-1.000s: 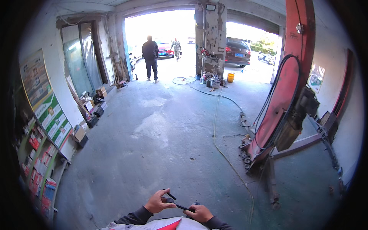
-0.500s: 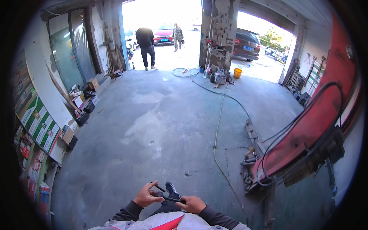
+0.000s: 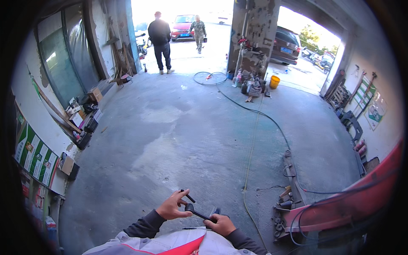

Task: The person uses a hot glue gun to apply glue to the car bumper, then retrieves a rubber mallet from a bag and uses it to tap a small black piece into place on the bumper.

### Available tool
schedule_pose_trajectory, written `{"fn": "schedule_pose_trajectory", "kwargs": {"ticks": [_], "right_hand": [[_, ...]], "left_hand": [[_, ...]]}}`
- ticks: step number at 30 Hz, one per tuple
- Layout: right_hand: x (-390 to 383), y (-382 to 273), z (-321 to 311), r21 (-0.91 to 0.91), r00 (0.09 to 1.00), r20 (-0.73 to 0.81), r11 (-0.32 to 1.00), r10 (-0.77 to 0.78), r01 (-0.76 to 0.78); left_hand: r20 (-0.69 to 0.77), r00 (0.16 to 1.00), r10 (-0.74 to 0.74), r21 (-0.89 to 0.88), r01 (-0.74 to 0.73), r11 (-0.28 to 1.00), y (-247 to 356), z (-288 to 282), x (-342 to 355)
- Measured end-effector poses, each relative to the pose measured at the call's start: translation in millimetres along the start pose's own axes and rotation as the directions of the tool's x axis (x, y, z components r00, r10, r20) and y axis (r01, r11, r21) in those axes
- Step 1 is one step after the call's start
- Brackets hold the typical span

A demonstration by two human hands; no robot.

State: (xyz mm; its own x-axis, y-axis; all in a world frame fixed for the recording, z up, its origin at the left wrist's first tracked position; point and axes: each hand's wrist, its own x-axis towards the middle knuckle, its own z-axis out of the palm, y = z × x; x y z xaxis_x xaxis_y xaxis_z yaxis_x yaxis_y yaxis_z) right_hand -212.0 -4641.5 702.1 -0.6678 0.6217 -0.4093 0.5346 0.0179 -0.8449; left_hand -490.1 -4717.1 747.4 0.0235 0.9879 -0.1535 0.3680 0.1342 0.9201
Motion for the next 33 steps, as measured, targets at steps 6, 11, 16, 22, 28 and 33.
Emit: {"fn": "schedule_pose_trajectory", "kwargs": {"ticks": [6,11,16,22,28,33], "right_hand": [[192,-15,-78,-0.039,0.990,0.122,0.997,-0.065,0.070],[343,-83,-170,-0.063,0.978,0.168,0.989,-0.125,0.137],[467,-151,-235,-0.118,0.952,0.152,0.951,-0.267,0.286],[623,-187,-270,0.081,0.928,0.296,0.974,-0.227,0.212],[784,-245,-336,0.023,0.962,0.181,0.979,-0.204,0.203],[888,-293,-378,0.074,0.973,0.163,0.986,-0.162,0.151]], "left_hand": [[-0.145,0.984,-0.103,-0.078,0.093,0.993,-44,-72,137],[-0.374,0.918,-0.136,-0.330,0.005,0.944,-49,-145,264],[-0.347,0.907,-0.237,-0.574,-0.006,0.819,-61,-205,368],[-0.185,0.966,-0.181,-0.585,0.040,0.810,-98,-272,533],[-0.144,0.964,-0.224,-0.679,0.068,0.731,-103,-390,710],[-0.187,0.960,-0.209,-0.723,0.010,0.691,-90,-487,822]]}}
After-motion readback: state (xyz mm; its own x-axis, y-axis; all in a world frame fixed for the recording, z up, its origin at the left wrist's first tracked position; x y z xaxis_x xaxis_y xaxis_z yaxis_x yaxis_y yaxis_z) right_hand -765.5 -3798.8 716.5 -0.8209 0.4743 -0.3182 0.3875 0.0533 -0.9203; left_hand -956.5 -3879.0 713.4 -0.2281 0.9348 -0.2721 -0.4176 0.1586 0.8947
